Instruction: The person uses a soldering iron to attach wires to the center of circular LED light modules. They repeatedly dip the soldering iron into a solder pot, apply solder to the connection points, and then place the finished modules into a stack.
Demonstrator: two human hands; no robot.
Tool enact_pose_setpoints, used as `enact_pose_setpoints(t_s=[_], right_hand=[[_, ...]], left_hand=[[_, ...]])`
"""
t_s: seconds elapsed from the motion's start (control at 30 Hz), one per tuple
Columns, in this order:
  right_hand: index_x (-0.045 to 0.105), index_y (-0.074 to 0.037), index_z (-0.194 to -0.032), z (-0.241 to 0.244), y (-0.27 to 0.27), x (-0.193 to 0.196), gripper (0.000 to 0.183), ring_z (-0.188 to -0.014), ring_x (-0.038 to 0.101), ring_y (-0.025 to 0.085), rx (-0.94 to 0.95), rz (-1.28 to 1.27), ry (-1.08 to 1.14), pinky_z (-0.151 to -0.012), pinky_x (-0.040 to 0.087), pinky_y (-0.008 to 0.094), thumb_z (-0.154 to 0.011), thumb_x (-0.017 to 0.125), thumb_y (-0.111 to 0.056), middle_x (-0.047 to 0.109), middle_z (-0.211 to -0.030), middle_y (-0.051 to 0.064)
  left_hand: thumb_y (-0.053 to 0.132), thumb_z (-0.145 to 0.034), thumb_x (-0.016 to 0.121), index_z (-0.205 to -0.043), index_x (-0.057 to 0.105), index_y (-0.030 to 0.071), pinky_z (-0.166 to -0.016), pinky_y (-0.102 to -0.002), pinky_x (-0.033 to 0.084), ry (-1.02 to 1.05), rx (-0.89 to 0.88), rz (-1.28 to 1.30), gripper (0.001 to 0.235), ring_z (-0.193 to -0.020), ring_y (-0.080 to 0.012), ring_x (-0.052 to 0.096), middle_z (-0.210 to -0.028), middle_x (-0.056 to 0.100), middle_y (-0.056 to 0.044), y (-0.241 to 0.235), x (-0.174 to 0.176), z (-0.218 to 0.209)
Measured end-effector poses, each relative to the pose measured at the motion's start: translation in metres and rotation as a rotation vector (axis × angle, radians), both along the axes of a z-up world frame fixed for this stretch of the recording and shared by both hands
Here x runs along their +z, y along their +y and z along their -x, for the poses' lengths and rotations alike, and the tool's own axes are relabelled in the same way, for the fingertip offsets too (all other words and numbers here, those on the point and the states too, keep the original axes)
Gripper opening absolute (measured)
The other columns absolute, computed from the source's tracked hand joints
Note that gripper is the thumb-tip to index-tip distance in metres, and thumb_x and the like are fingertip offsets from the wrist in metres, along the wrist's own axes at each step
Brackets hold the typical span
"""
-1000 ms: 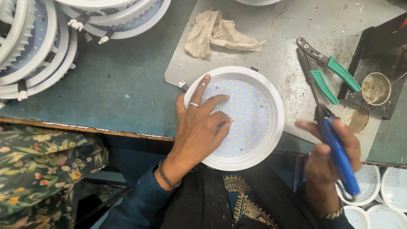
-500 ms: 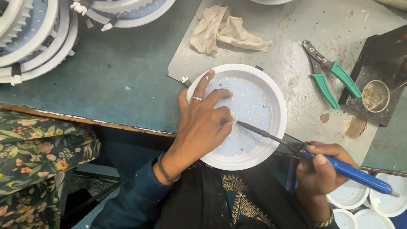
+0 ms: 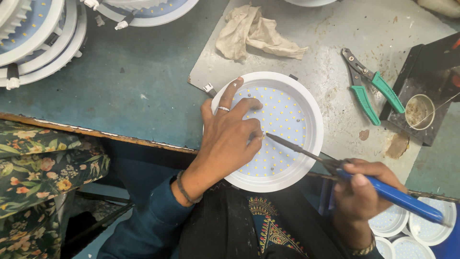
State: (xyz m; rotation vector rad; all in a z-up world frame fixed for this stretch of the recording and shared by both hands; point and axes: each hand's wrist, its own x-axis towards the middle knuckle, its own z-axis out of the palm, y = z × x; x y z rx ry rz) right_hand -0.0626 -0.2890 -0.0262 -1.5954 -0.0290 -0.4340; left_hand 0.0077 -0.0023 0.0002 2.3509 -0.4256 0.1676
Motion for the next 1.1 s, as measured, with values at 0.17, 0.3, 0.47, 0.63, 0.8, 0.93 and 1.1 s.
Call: enact_pose_setpoints(t_s=[0.17,0.3,0.47,0.63,0.8,0.93,1.1], right_hand=[[0.059,0.014,-0.094,-0.002,-0.013,-0.003,0.034,-0.051,0.054,0.017,-0.056,-0.026,-0.031,-0.051,0.047,0.023,-0.099,0.06,-0.02,0.062,-0.08,0.023],[0.059,0.017,-0.11,-0.006,-0.021,-0.01,0.036,-0.063,0.066,0.024,0.089,-0.096,-0.089,-0.062,0.058,0.029,-0.1,0.064,-0.018,0.066,-0.095,0.026],[0.055,0.019,-0.125,-0.005,-0.027,-0.016,0.048,-0.075,0.073,0.029,0.174,-0.056,-0.093,-0.069,0.065,0.034,-0.106,0.063,-0.024,0.066,-0.106,0.028],[0.059,0.016,-0.114,0.004,-0.028,-0.019,0.037,-0.064,0.068,0.024,0.127,-0.109,-0.085,-0.062,0.061,0.03,-0.109,0.063,-0.02,0.068,-0.096,0.027],[0.062,0.015,-0.103,0.01,-0.023,-0.017,0.03,-0.059,0.063,0.022,0.068,-0.083,0.009,-0.058,0.055,0.028,-0.103,0.064,-0.015,0.067,-0.092,0.025],[0.062,0.015,-0.101,0.01,-0.018,-0.014,0.03,-0.058,0.062,0.022,0.075,-0.065,0.037,-0.057,0.054,0.027,-0.101,0.065,-0.015,0.067,-0.089,0.024],[0.062,0.015,-0.102,0.007,-0.012,-0.012,0.031,-0.059,0.062,0.022,0.079,-0.067,0.045,-0.057,0.054,0.027,-0.102,0.066,-0.015,0.066,-0.088,0.024]], left_hand=[[0.016,-0.073,0.074,-0.069,0.076,0.015,-0.106,-0.063,0.02,0.0,-0.002,-0.008,0.004,-0.149,-0.0406,0.029,-0.127,0.065,-0.003,0.0,-0.001,0.0],[0.017,-0.075,0.075,-0.069,0.076,0.015,-0.106,-0.063,0.021,-0.007,-0.006,-0.019,0.006,-0.149,-0.0408,0.029,-0.128,0.064,-0.003,0.001,-0.001,0.0],[0.017,-0.081,0.076,-0.08,0.079,0.014,-0.103,-0.063,0.024,-0.07,-0.07,-0.019,0.004,-0.15,-0.0404,0.031,-0.132,0.064,-0.004,0.007,0.0,0.003],[0.015,-0.082,0.077,-0.08,0.079,0.014,-0.104,-0.066,0.026,-0.137,-0.07,-0.086,0.003,-0.149,-0.0406,0.033,-0.133,0.065,-0.005,0.007,-0.002,0.008],[0.016,-0.083,0.078,-0.083,0.08,0.014,-0.105,-0.067,0.026,-0.146,-0.071,-0.078,0.003,-0.149,-0.041,0.033,-0.133,0.065,-0.005,0.007,-0.002,0.007],[0.016,-0.083,0.077,-0.083,0.079,0.014,-0.105,-0.067,0.026,-0.151,-0.068,-0.088,0.003,-0.149,-0.0408,0.034,-0.133,0.065,-0.005,0.007,-0.002,0.008],[0.016,-0.083,0.078,-0.081,0.078,0.014,-0.105,-0.067,0.027,-0.16,-0.064,-0.09,0.003,-0.148,-0.0411,0.035,-0.133,0.066,-0.005,0.007,-0.002,0.008]])
